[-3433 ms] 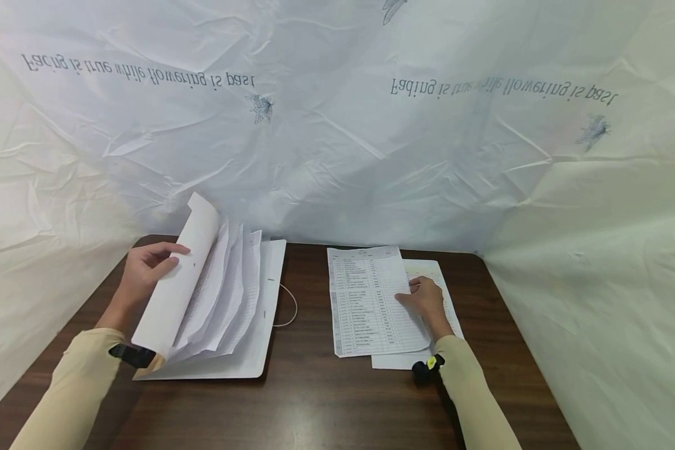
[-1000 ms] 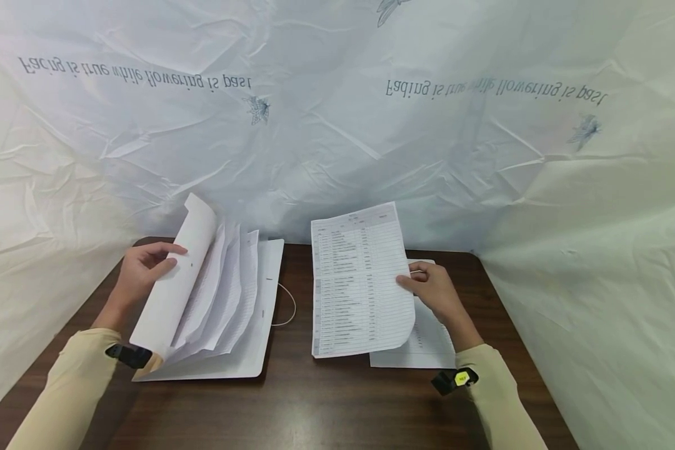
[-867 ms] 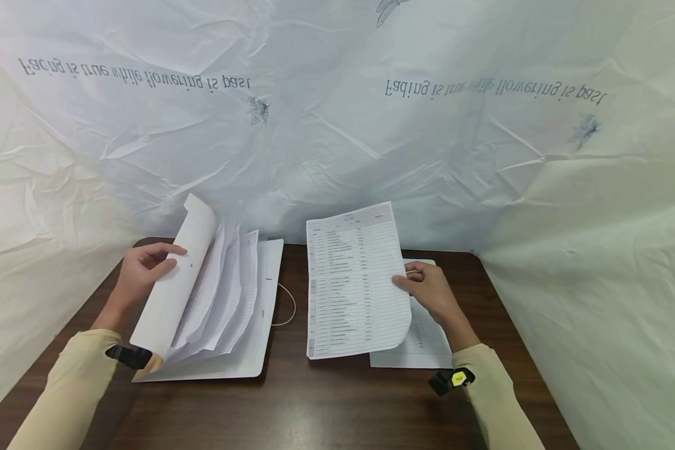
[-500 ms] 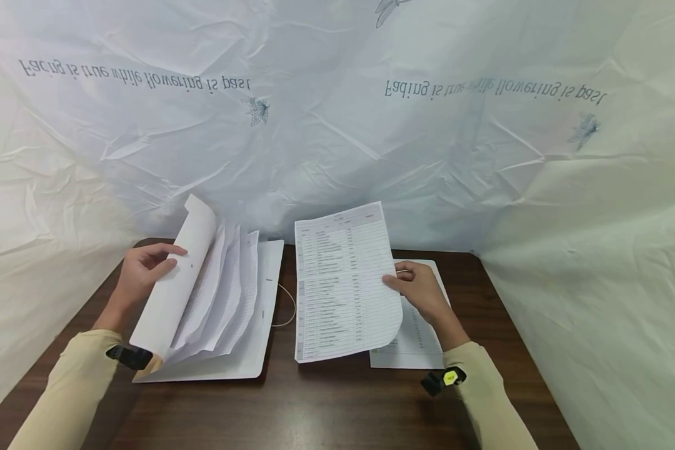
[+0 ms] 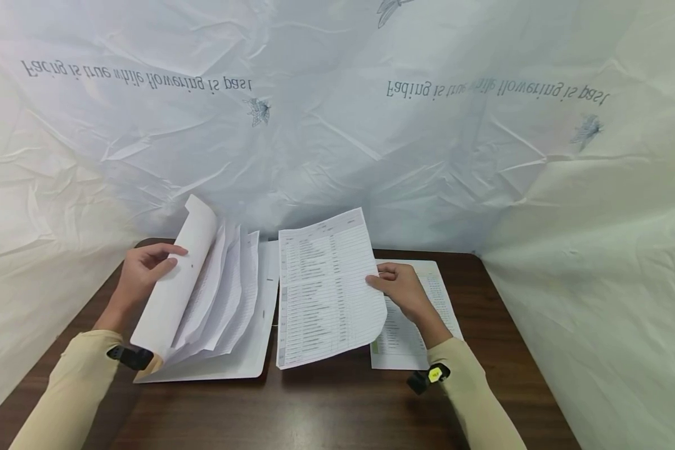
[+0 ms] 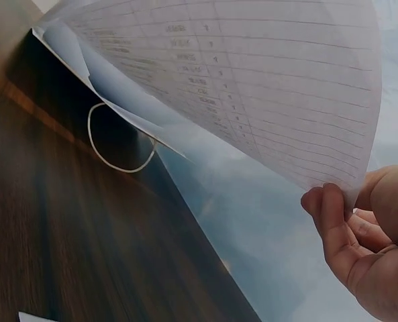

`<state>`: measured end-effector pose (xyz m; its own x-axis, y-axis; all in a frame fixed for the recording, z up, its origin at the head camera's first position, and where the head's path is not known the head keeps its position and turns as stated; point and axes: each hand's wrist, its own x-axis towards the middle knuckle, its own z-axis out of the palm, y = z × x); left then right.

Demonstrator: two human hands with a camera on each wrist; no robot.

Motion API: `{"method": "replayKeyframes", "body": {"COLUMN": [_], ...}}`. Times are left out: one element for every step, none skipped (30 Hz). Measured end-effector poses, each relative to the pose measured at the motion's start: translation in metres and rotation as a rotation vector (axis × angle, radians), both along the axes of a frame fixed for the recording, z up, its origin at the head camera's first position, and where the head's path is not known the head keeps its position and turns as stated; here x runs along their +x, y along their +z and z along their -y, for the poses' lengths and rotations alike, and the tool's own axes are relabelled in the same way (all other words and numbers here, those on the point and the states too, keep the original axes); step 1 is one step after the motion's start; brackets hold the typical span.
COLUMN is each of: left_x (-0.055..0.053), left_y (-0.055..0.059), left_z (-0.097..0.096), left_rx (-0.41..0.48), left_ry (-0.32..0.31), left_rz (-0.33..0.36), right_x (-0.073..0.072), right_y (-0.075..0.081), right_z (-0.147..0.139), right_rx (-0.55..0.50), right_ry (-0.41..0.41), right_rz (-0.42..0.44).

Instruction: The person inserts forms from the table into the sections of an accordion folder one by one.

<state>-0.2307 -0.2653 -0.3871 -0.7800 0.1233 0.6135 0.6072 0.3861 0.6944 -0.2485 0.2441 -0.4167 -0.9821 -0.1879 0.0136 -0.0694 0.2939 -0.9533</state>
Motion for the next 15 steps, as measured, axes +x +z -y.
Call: {"method": "replayKeyframes", "body": {"left_x": [0.0,0.0,0.0,0.0,0.0,0.0,0.0,0.0,-0.001,-0.001,-0.001,-0.001,-0.002,-0.002,-0.002], "left_y": [0.0,0.0,0.0,0.0,-0.001,-0.001,-0.001,-0.002,-0.002,-0.003,-0.003,-0.003,-0.003,-0.004,-0.004], "left_z": [0.0,0.0,0.0,0.0,0.0,0.0,0.001,0.001,0.001,0.001,0.001,0.002,0.002,0.002,0.002], "left_rx": [0.001,0.002,0.002,0.002,0.003,0.004,0.004,0.004,0.005,0.006,0.007,0.005,0.004,0.004,0.005], "left_ry": [0.001,0.002,0.002,0.004,0.005,0.006,0.006,0.007,0.006,0.007,0.006,0.006,0.008,0.009,0.009], "left_rz": [0.002,0.004,0.005,0.006,0.006,0.008,0.008,0.01,0.012,0.013,0.016,0.017,0.018,0.02,0.02], "right_x": [-0.001,-0.002,-0.003,-0.003,-0.004,-0.005,-0.006,-0.006,-0.007,-0.007,-0.008,-0.008,-0.009,-0.009,-0.009], "right_y": [-0.001,-0.002,-0.003,-0.004,-0.004,-0.005,-0.006,-0.007,-0.007,-0.008,-0.008,-0.009,-0.009,-0.009,-0.009], "right_z": [0.002,0.004,0.005,0.007,0.008,0.009,0.011,0.012,0.013,0.014,0.014,0.015,0.016,0.017,0.017], "right_rx": [-0.007,-0.015,-0.018,-0.021,-0.021,-0.023,-0.024,-0.024,-0.022,-0.023,-0.024,-0.023,-0.022,-0.022,-0.02], "right_ry": [0.005,0.006,0.009,0.014,0.016,0.015,0.016,0.015,0.017,0.017,0.018,0.02,0.024,0.026,0.028], "right_rz": [0.004,0.009,0.014,0.017,0.019,0.022,0.024,0.026,0.028,0.031,0.034,0.038,0.041,0.044,0.046]}}
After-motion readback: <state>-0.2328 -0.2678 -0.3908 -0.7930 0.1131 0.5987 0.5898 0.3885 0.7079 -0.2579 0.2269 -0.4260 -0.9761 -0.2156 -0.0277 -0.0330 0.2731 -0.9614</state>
